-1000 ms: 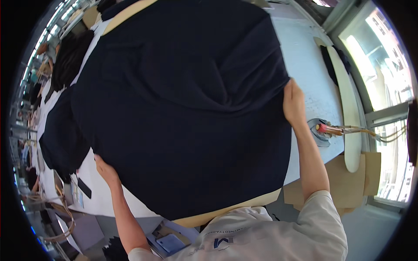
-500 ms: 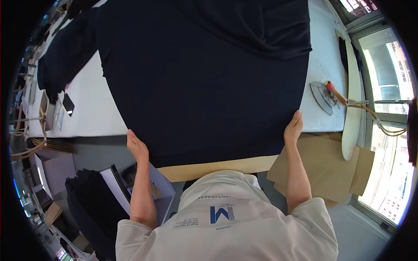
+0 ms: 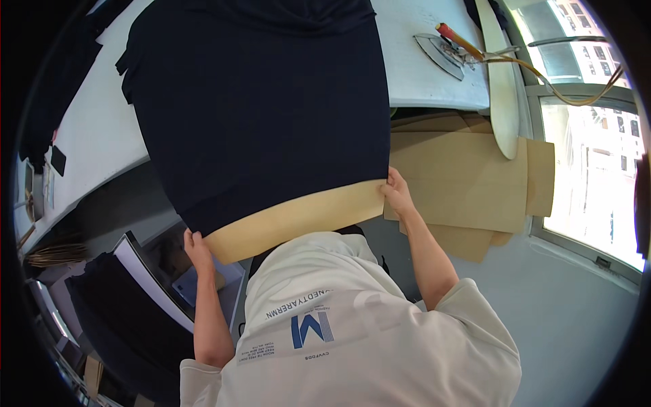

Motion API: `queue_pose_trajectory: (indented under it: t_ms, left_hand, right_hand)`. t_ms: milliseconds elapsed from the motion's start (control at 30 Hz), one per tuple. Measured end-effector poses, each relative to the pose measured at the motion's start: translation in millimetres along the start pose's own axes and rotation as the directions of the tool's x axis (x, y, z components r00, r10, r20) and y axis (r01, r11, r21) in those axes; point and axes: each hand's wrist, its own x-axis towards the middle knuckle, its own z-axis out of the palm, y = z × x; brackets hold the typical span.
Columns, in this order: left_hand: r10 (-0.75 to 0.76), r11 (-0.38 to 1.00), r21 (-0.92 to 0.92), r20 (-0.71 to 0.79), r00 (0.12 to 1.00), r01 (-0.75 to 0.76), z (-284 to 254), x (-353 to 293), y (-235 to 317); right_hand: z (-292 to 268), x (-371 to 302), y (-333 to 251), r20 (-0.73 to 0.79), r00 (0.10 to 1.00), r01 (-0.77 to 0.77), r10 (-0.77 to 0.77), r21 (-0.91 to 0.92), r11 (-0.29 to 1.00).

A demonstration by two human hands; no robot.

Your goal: Ironing and pressing black t-shirts using an industrial iron and a wooden paddle in a factory setting.

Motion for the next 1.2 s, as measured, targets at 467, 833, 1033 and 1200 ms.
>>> queue_pose_trajectory:
  t_ms: [467, 833, 1033, 1200]
  left_hand:
    - [-0.132, 0.96, 0.255, 0.036, 0.991, 0.119, -20, -32, -30]
    - [-0.051, 0.978, 0.158, -0.452, 0.891, 0.136, -4, 30, 47]
    - [0.028, 0.991, -0.102, -0.468, 0.883, -0.085, -50, 74, 172]
    - [0.118, 0.98, -0.1, -0.416, 0.902, -0.174, 52, 182, 216]
  right_hand:
    - [6, -32, 38, -0.346, 0.884, -0.094, -0.313, -0.789, 0.607]
    - [93, 88, -80, -0.425, 0.868, 0.084, -0.256, -0.383, 0.92]
    - [172, 144, -154, -0.255, 0.9, 0.272, -0.354, -0.307, 0.912]
    - [104, 217, -216, -0.382, 0.852, 0.279, -0.358, -0.248, 0.928]
